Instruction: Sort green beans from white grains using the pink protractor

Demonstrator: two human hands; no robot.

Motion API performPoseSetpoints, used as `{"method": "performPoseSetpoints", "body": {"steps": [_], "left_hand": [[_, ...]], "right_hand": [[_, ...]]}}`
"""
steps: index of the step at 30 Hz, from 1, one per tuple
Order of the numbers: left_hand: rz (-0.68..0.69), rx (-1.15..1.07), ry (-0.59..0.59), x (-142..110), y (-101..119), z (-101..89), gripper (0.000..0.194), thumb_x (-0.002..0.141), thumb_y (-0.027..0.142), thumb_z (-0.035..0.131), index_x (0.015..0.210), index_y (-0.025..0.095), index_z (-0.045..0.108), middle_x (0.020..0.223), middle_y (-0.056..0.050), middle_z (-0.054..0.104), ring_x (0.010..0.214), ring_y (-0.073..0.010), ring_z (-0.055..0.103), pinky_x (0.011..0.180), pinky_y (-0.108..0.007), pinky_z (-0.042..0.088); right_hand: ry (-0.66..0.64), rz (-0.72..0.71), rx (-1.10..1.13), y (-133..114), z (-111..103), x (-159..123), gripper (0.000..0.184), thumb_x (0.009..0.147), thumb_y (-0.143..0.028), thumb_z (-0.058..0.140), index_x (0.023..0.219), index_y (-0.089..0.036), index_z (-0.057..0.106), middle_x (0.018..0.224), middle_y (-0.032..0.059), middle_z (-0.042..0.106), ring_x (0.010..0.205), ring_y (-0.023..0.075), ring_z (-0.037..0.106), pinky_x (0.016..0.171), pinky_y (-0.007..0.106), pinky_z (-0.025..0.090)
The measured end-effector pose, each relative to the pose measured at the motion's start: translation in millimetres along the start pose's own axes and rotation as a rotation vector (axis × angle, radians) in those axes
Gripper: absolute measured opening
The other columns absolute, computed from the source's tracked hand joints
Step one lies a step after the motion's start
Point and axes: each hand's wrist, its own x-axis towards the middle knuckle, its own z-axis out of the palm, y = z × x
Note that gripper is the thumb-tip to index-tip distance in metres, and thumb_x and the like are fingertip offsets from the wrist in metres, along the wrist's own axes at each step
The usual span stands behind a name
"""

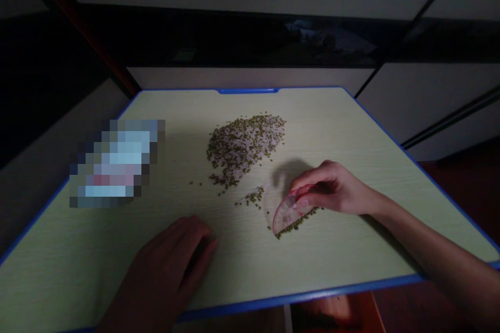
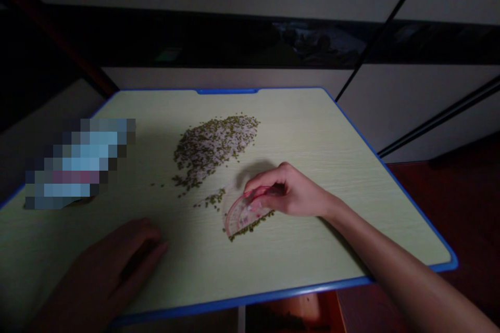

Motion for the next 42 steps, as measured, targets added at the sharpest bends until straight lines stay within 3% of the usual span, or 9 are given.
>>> {"method": "performPoseSetpoints", "body": {"steps": [3,6,9,12,18,22,31,42], "left_hand": [[0.001,-0.005,0.005,0.7,0.4,-0.1,0.021,0.092,0.035,0.039,0.076,0.025,0.049,0.066,0.004,0.058,0.057,-0.0115,0.06,0.053,-0.022,0.047],[0.01,-0.002,0.028,0.7,0.5,0.7,0.02,0.092,0.034,0.039,0.078,0.025,0.05,0.066,0.004,0.059,0.058,-0.0113,0.06,0.053,-0.021,0.047],[0.001,-0.003,0.026,-1.2,0.2,1.2,0.019,0.092,0.035,0.04,0.08,0.025,0.051,0.069,0.004,0.06,0.06,-0.0116,0.061,0.055,-0.021,0.047],[-0.033,-0.038,-0.001,-4.1,0.3,2.3,0.019,0.091,0.034,0.041,0.078,0.025,0.052,0.069,0.004,0.06,0.06,-0.0119,0.06,0.056,-0.022,0.047],[-0.179,-0.055,0.023,-11.1,1.7,11.4,0.028,0.089,0.042,0.039,0.074,0.024,0.055,0.065,0.002,0.061,0.061,-0.0151,0.058,0.058,-0.024,0.048],[-0.197,-0.062,0.016,-13.2,2.2,14.9,0.031,0.089,0.045,0.038,0.075,0.025,0.056,0.065,0.001,0.061,0.063,-0.0158,0.058,0.06,-0.025,0.049],[-0.048,-0.05,-0.003,-5.0,1.0,4.0,0.017,0.09,0.033,0.043,0.079,0.025,0.053,0.072,0.003,0.062,0.065,-0.0134,0.06,0.056,-0.023,0.046],[-0.012,-0.027,0.028,-4.8,1.0,3.0,0.016,0.091,0.032,0.042,0.08,0.025,0.052,0.071,0.004,0.062,0.063,-0.013,0.062,0.058,-0.024,0.047]], "right_hand": [[0.07,0.054,0.079,1.9,1.7,1.1,0.012,0.072,-0.01,0.071,0.083,-0.013,0.072,0.068,0.0019,0.072,0.058,0.0093,0.065,0.053,0.016,0.05],[0.23,0.085,0.151,4.2,4.0,3.5,0.014,0.07,-0.011,0.071,0.083,-0.015,0.071,0.065,0.0008,0.071,0.056,0.0103,0.065,0.053,0.019,0.051],[0.412,0.099,0.146,4.0,7.0,6.5,0.015,0.068,-0.013,0.072,0.082,-0.017,0.07,0.063,0.0003,0.07,0.054,0.0101,0.063,0.05,0.02,0.049],[0.493,0.101,0.105,-0.1,10.1,9.4,0.015,0.066,-0.015,0.073,0.08,-0.017,0.07,0.06,0.0,0.069,0.05,0.0098,0.06,0.048,0.021,0.046],[0.519,0.129,0.056,-3.3,15.3,16.1,0.014,0.067,-0.018,0.07,0.081,-0.015,0.071,0.058,0.0008,0.067,0.049,0.0113,0.059,0.046,0.023,0.043],[0.536,0.15,0.042,1.9,17.5,19.4,0.015,0.066,-0.019,0.07,0.081,-0.014,0.071,0.058,0.0009,0.066,0.049,0.0114,0.059,0.046,0.023,0.043],[0.489,0.129,-0.026,1.6,16.2,18.7,0.016,0.068,-0.019,0.069,0.083,-0.014,0.073,0.057,0.0012,0.067,0.05,0.0107,0.057,0.047,0.023,0.044],[0.475,0.117,-0.013,-5.9,7.7,12.7,0.014,0.068,-0.019,0.072,0.082,-0.018,0.073,0.059,0.0003,0.065,0.052,0.0108,0.056,0.049,0.024,0.045]]}}
